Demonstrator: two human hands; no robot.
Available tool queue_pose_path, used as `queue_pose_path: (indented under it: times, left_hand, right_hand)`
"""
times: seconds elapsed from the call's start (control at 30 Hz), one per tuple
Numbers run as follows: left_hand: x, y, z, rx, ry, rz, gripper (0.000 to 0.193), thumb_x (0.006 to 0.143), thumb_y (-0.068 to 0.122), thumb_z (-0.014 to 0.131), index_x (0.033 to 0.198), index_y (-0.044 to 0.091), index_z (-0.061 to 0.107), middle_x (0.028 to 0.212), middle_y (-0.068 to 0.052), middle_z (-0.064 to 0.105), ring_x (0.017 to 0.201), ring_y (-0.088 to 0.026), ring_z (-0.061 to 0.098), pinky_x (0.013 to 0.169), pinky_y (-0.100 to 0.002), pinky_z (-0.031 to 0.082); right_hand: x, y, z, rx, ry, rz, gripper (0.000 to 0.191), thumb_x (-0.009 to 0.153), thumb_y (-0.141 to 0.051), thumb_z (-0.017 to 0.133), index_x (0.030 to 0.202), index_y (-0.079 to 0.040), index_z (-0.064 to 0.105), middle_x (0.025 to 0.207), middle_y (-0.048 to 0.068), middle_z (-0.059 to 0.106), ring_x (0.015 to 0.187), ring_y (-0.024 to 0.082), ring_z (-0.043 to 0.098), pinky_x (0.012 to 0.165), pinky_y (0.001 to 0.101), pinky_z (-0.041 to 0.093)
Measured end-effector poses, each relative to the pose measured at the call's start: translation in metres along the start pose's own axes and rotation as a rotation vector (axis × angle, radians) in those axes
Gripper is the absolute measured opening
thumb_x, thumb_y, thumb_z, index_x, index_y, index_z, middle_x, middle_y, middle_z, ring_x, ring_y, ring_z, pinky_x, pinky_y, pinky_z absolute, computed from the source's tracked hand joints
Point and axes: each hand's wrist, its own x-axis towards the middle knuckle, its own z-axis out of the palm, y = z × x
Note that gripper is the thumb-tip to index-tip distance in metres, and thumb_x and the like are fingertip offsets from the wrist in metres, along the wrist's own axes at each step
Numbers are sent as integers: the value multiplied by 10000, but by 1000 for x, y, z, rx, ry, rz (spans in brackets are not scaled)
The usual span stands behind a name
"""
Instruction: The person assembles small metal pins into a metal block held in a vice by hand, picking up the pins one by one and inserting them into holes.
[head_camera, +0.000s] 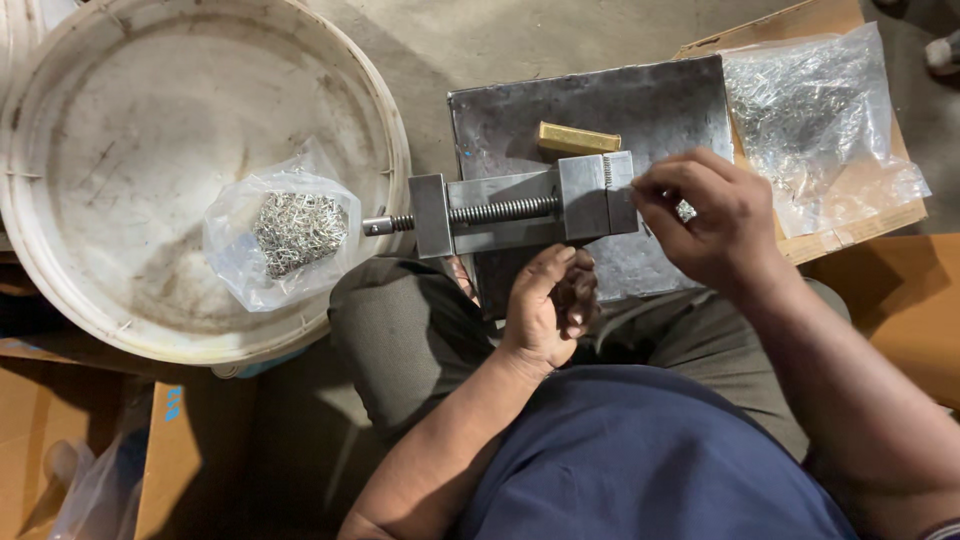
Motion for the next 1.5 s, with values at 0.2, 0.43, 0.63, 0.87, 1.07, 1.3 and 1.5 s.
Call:
queue_pose_path:
  times: [0.2, 0.43, 0.63, 0.87, 1.07, 1.3, 1.5]
  left_hand:
    - [-2, 6, 0, 65, 38, -4, 268, 975, 342, 685, 977, 81, 622, 732, -14, 585, 517, -86, 484, 429, -226, 350]
    - [-2, 9, 1, 76, 16, 2, 315, 965, 381, 702, 986, 77, 623, 732, -16, 590, 535, -86, 501, 443, -228, 372]
    - [-1, 4, -4, 10, -21, 19, 398, 986, 448, 692, 1046, 59, 632, 755, -18, 604, 572, -97, 542, 468, -242, 408]
    - [-1, -2, -3, -129, -124, 41, 663, 1071, 629, 510, 1203, -11, 625, 992, -150, 699, 833, -258, 722, 720, -422, 629]
    - [-9, -13, -10, -365, -338, 24, 863, 1152, 737, 292, 1347, -67, 541, 1313, -293, 644, 1327, -451, 611, 1177, -563, 509]
    - [-15, -28, -7, -397, -410, 79, 962, 1135, 781, 263, 1445, -103, 482, 1499, -311, 498, 1448, -396, 468, 1253, -497, 371]
    - [-19, -37, -5, -366, -418, 141, 950, 1150, 775, 263, 1429, -103, 495, 1480, -320, 516, 1437, -402, 482, 1289, -496, 330]
  right_hand:
    - [16, -5, -2, -63, -113, 10, 126, 923, -42, 773, 1039, -43, 723, 1003, 100, 721, 830, 222, 735, 712, 326, 591]
    - [20, -5, 0, -72, -148, 16, 115, 929, -52, 781, 1028, -39, 724, 984, 91, 721, 808, 203, 735, 684, 313, 588]
    - [20, -4, 2, -127, -150, -28, 114, 916, -61, 792, 1013, -43, 736, 958, 89, 718, 767, 212, 717, 653, 330, 570]
    - [10, -5, 2, -128, -73, -32, 152, 985, -70, 783, 1120, -11, 742, 1028, 105, 713, 832, 201, 719, 704, 309, 585]
    - [-48, -31, -10, -40, -52, -39, 121, 1000, -85, 783, 1103, -40, 738, 1008, 89, 712, 840, 170, 723, 663, 266, 573]
    - [-72, -60, 8, -34, -220, -103, 209, 831, -125, 823, 1018, -88, 738, 1027, 78, 716, 909, 253, 718, 776, 369, 582]
    - [-73, -74, 6, -33, -248, -132, 209, 817, -84, 812, 1014, -89, 745, 952, 59, 697, 853, 247, 702, 737, 372, 577]
